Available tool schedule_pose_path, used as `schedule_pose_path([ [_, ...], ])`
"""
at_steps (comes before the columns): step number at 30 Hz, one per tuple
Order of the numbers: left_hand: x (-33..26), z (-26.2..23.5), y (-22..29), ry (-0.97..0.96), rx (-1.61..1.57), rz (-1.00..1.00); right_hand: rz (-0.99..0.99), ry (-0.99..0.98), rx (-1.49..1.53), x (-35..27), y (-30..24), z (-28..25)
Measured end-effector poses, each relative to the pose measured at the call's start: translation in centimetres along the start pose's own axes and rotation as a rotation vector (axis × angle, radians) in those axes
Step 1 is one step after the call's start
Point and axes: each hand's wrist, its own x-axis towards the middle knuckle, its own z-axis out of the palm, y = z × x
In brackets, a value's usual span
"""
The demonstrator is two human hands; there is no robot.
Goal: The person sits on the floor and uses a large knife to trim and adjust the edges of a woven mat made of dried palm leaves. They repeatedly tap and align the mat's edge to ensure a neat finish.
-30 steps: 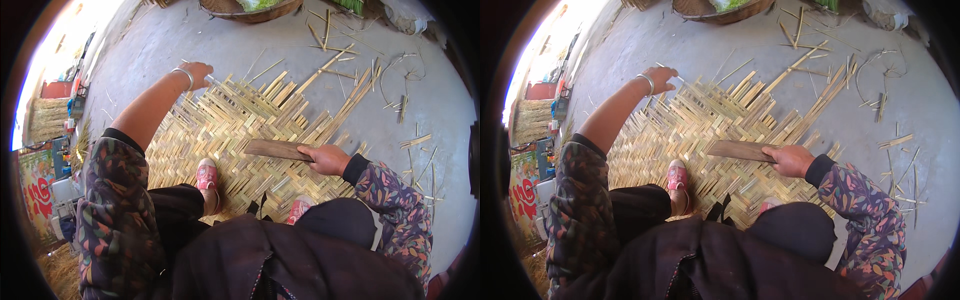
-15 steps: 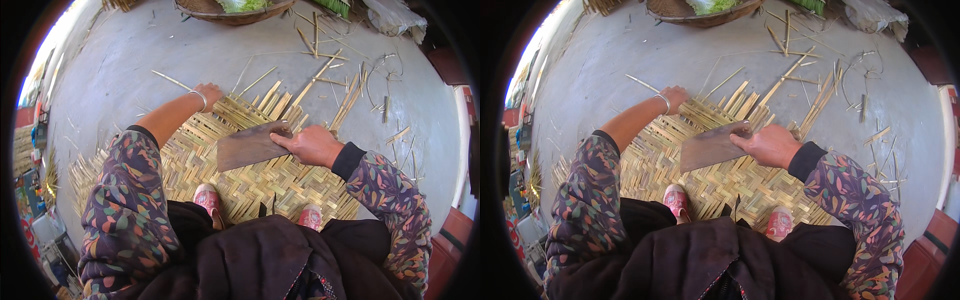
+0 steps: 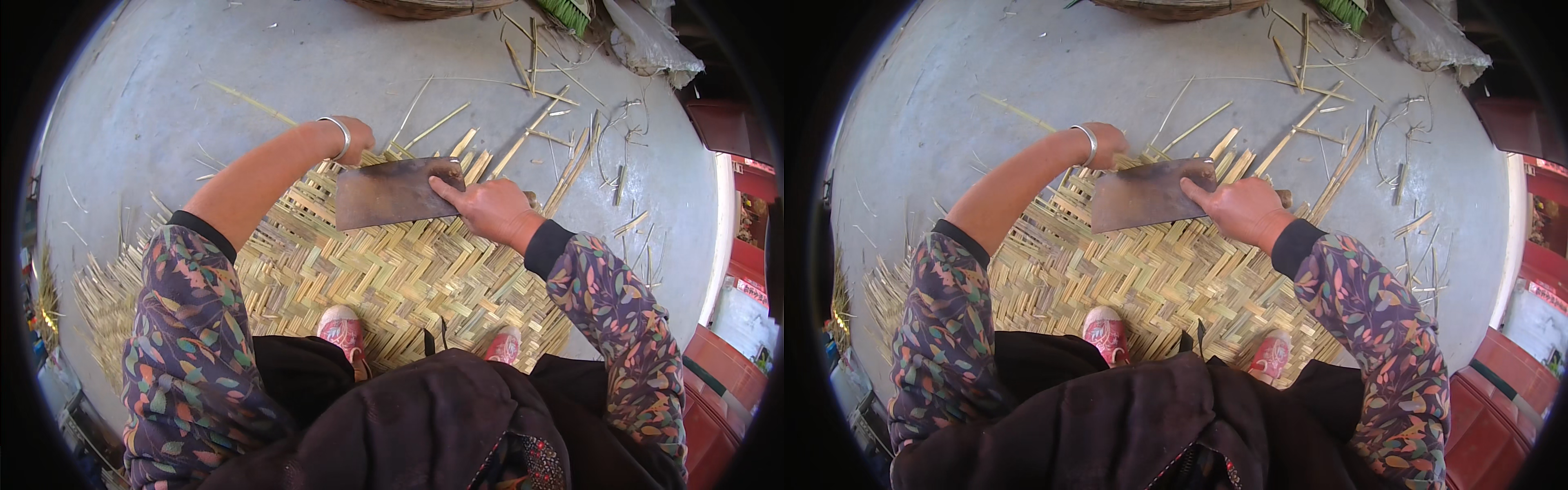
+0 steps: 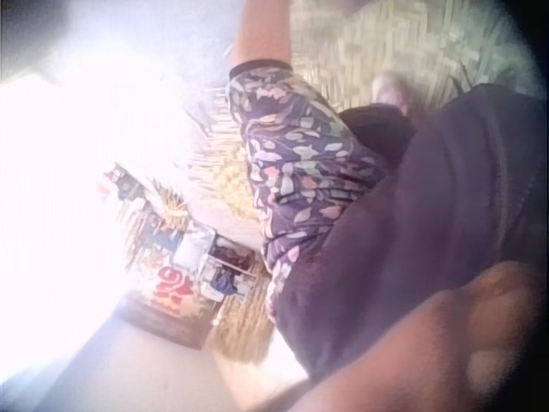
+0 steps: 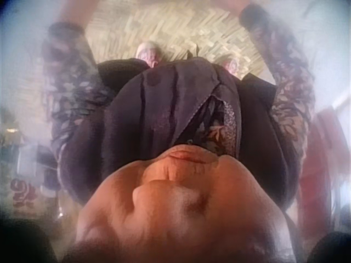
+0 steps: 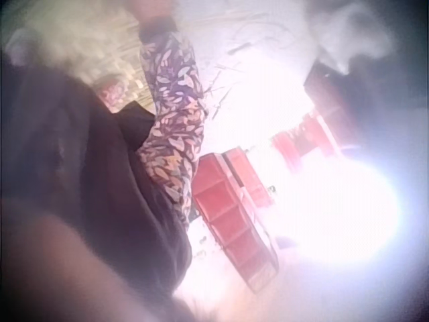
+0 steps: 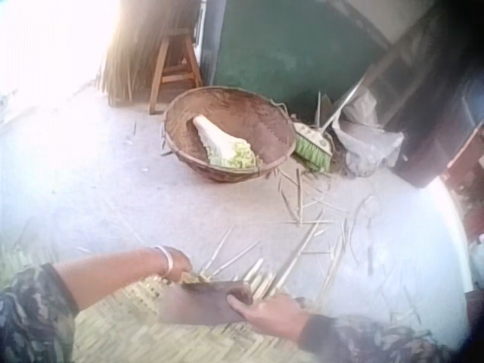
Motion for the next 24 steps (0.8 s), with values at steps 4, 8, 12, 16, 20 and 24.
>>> schedule_pose_path([
  [4,0.3,1.9,0.2,-0.003,-0.002,-0.052,0.045,-0.042,0.05,1.2,-0.4,1.5],
  [8,0.9,3.4,0.3,0.015,-0.061,-0.113,0.09,0.022,0.086,2.1,-0.6,3.4],
  [12,0.6,3.6,0.8,0.025,0.002,-0.125,0.13,0.056,0.139,2.4,-0.4,5.0],
  [16,0.5,4.3,1.8,0.089,-0.131,-0.151,0.108,0.065,0.171,2.9,-0.3,6.3],
  [20,2.8,5.9,1.3,0.04,-0.166,-0.037,0.108,0.072,0.199,3.2,-0.2,7.5],
  [24,3.7,7.6,1.1,0.104,-0.489,-0.145,0.113,0.078,0.233,3.2,-0.2,8.3],
])
